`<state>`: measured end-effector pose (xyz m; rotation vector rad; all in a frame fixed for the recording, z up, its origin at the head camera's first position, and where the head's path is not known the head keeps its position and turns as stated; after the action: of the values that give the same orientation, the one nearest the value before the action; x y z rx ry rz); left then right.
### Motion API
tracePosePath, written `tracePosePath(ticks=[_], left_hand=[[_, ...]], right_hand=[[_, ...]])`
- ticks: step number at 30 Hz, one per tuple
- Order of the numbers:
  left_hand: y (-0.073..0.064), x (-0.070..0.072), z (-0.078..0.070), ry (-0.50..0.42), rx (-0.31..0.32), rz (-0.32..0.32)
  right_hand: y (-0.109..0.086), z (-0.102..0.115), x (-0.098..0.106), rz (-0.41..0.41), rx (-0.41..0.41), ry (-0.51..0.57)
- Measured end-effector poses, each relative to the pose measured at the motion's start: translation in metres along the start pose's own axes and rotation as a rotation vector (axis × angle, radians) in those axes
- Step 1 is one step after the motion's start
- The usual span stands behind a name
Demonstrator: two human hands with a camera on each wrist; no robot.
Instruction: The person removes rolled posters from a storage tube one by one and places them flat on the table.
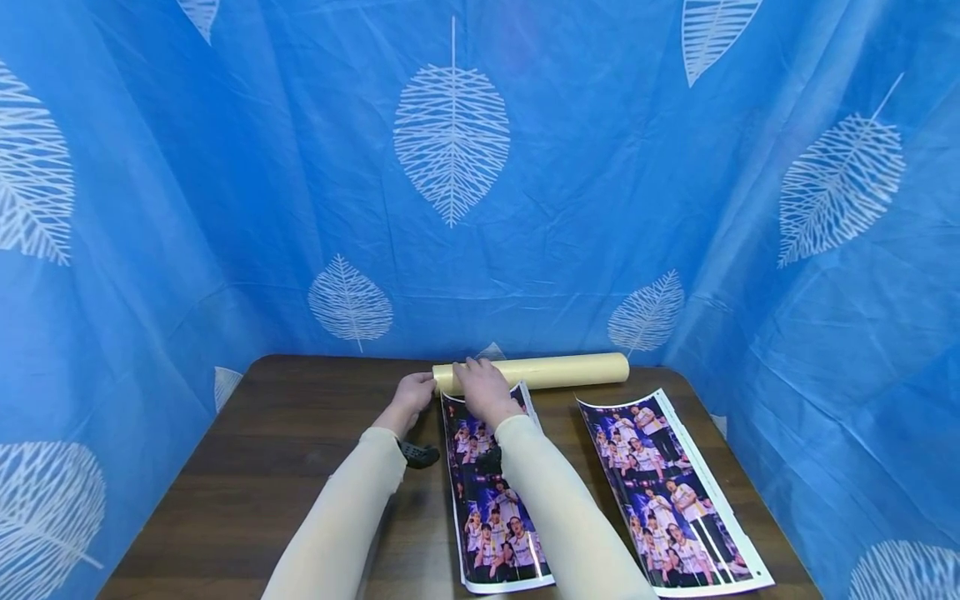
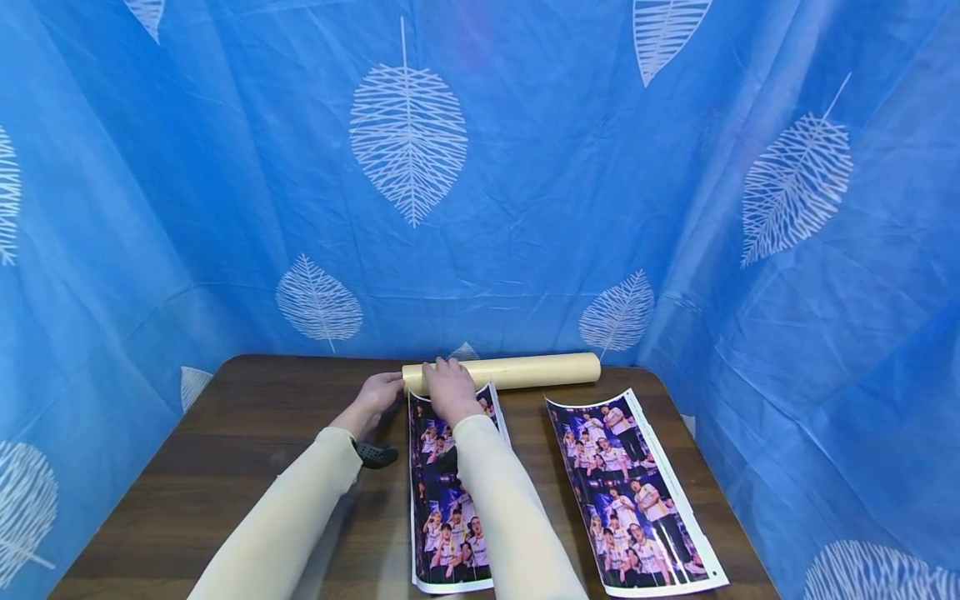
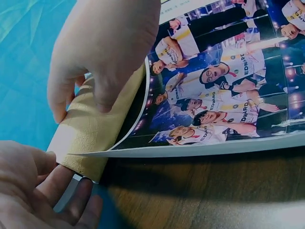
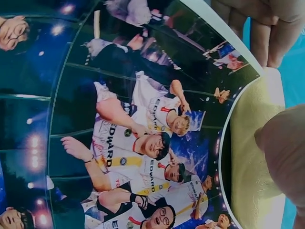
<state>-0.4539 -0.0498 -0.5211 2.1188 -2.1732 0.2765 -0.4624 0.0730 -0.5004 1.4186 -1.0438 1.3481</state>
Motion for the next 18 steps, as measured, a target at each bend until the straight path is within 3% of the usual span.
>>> tracePosePath(ticks=[5,6,9,12,13,18], left_hand=[[0.018,0.000,0.024,0.014,0.058,-0.050],[0.030,-0.001,0.035,-0.002,0.018,-0.060],[0.037,-0.002,0.043,-0.004,0.013,-0.080],[0.033,-0.002,0.036,-0.017,0.025,-0.094],[0.022,-0.002,0.026,-0.015,0.072,-0.095],[0.007,-0.003,0.015,-0.025,0.076,-0.076]], right_hand=[[0.000,0.002,-0.001,0.066,-0.011,0.042],[0.000,0.003,-0.001,0.070,-0.010,0.061],[-0.002,0.006,0.003,0.057,0.002,0.111],[-0.003,0.009,0.008,0.028,0.019,0.097],[-0.004,0.010,0.010,0.029,0.023,0.086],[-0.006,0.017,0.012,0.063,0.062,0.022]])
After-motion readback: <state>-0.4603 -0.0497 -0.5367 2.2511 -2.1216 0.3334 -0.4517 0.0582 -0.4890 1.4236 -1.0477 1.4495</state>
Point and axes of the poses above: each hand's wrist, its own y-axis towards the middle knuckle, its own x-axis out of the back of the hand, z = x × y, the point moved 9 cm from there along y, towards the middle knuckle, and after that the axes turned 6 degrees about -x, right-handed, at the moved point
